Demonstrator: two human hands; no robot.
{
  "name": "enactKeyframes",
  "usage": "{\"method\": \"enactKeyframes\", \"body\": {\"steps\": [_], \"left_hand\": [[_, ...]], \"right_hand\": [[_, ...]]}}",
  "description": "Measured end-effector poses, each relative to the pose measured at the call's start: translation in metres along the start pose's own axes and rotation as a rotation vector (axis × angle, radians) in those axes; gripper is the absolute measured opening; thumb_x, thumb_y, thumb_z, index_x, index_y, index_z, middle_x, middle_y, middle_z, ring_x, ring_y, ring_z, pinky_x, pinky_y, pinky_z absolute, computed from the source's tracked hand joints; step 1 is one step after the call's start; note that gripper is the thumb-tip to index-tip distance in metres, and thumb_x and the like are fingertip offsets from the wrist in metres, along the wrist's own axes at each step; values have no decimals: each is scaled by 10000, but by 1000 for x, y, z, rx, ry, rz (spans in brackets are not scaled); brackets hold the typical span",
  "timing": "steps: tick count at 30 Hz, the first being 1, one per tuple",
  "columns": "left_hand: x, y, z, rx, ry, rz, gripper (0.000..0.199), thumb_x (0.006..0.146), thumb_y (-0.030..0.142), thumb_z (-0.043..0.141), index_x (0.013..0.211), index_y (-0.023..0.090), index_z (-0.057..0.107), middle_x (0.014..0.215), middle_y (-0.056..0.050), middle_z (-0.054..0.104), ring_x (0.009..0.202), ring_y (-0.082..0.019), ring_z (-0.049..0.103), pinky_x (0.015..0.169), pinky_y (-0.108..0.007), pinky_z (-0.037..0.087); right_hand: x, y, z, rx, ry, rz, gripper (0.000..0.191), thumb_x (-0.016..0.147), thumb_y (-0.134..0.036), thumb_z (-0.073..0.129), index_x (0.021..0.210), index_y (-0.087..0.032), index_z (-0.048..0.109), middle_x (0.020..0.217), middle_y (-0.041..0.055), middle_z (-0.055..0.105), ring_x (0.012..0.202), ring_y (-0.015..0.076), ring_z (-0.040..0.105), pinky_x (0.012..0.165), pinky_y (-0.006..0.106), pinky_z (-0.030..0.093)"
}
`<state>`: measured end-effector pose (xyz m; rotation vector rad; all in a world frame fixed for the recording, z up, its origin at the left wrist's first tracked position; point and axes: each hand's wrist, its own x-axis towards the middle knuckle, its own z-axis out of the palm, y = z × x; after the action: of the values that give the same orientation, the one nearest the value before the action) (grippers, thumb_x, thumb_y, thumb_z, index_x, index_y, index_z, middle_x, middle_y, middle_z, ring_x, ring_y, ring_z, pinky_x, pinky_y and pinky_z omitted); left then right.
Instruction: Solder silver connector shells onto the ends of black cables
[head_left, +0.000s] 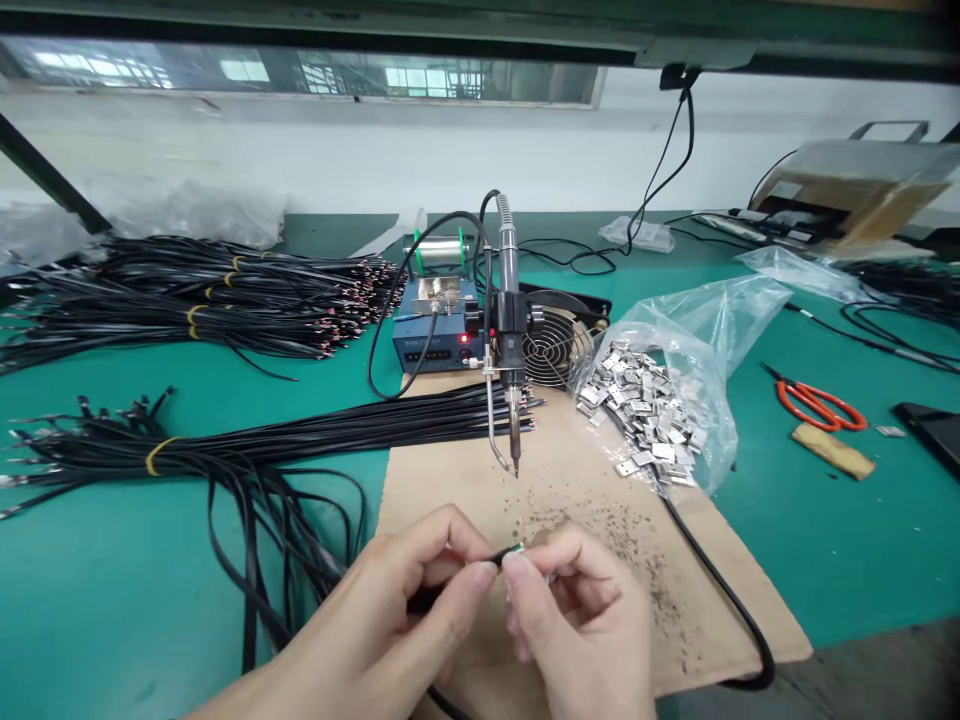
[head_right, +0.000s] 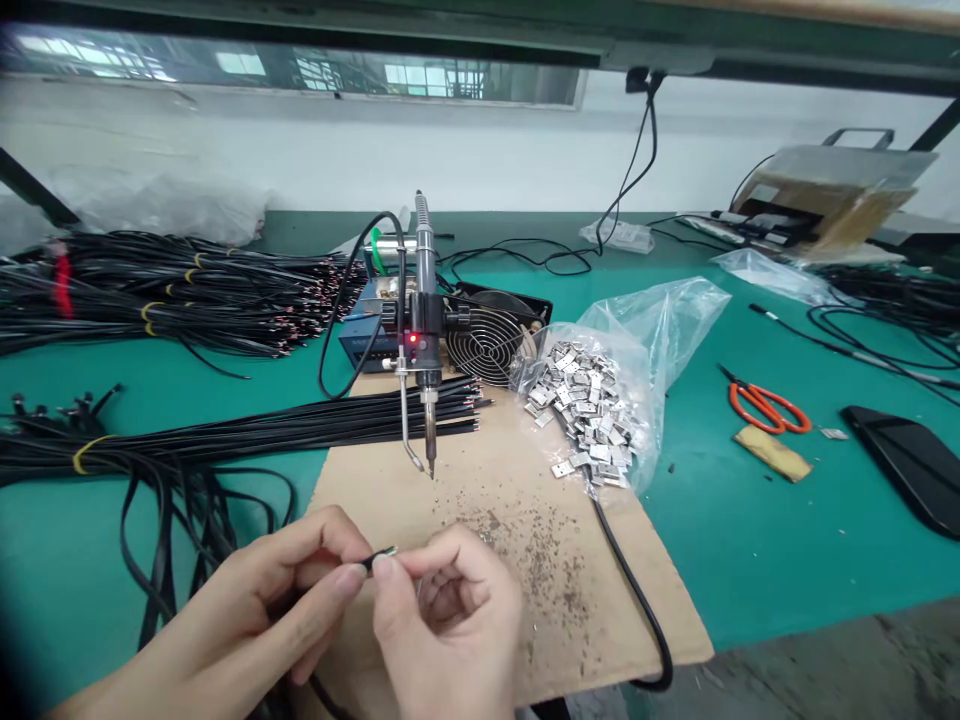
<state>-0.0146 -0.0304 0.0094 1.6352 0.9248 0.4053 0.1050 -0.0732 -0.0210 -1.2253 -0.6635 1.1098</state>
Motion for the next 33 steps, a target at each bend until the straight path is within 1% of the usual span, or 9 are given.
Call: {"method": "enactKeyframes", "body": {"steps": [3,7,12,17,21,24,27,30,33], "left_hand": [[-2,-4,-2,74,84,46,194,894,282,449,742,194,532,599,42,480,548,-99,428,498,-173,355],[-4,-7,-7,122,211,88,158,842,313,533,744,201,585,612,36,506,570,-110,447,515,-184,360],[-4,-4,-11,180,111,59,269,890,341,467,721,186,608,636,20,557,608,-120,493,563,-196,378],[-2,-2,-11,242,45,60,305,910,352,431,742,178,617,663,13,593,630,-123,524,587,-198,383],[-3,-2,-12,280,25,48,306,911,350,433,727,178,607,664,17,586,642,-120,520,602,-198,372],[-5,-5,-11,177,1,-20,303,915,381,434,748,182,590,641,32,508,592,-100,456,537,-188,340],[-5,-8,-9,-62,-59,-95,325,903,445,443,744,177,535,579,64,394,463,-66,328,422,-186,246],[-1,-5,-11,-187,-48,-111,331,848,455,527,687,169,484,561,73,369,468,-63,280,421,-188,207],[9,-1,-18,-142,26,-108,297,786,385,587,635,169,450,540,79,346,507,-76,267,454,-192,204]], "right_hand": [[-1,1,-3,-10,-12,-26,210,676,-286,697,571,-204,534,467,-55,441,417,83,373,412,210,328],[2,-4,-17,-103,-77,-31,90,644,-251,701,639,-199,628,509,-31,507,448,99,405,429,221,328],[8,-11,-24,-242,-166,-96,26,651,-229,669,659,-208,681,497,-44,438,488,116,421,479,235,333],[10,-16,-25,-357,-229,-121,63,678,-226,612,627,-198,635,493,-43,429,500,131,446,510,254,354],[11,-18,-26,-386,-257,-96,104,681,-247,605,592,-198,584,489,-43,420,491,128,420,508,260,323],[7,-14,-20,-256,-236,-44,184,686,-285,618,564,-205,504,497,-38,436,476,118,386,471,247,289],[3,-5,-13,-143,-172,-44,211,709,-318,617,578,-208,493,514,-19,485,480,124,410,461,241,307],[6,-2,-19,-235,-185,-113,174,728,-304,621,604,-198,561,511,-16,497,491,131,446,479,248,343],[21,-9,-39,-427,-294,-131,94,726,-270,648,684,-188,630,508,-30,497,483,124,468,462,236,350]]}}
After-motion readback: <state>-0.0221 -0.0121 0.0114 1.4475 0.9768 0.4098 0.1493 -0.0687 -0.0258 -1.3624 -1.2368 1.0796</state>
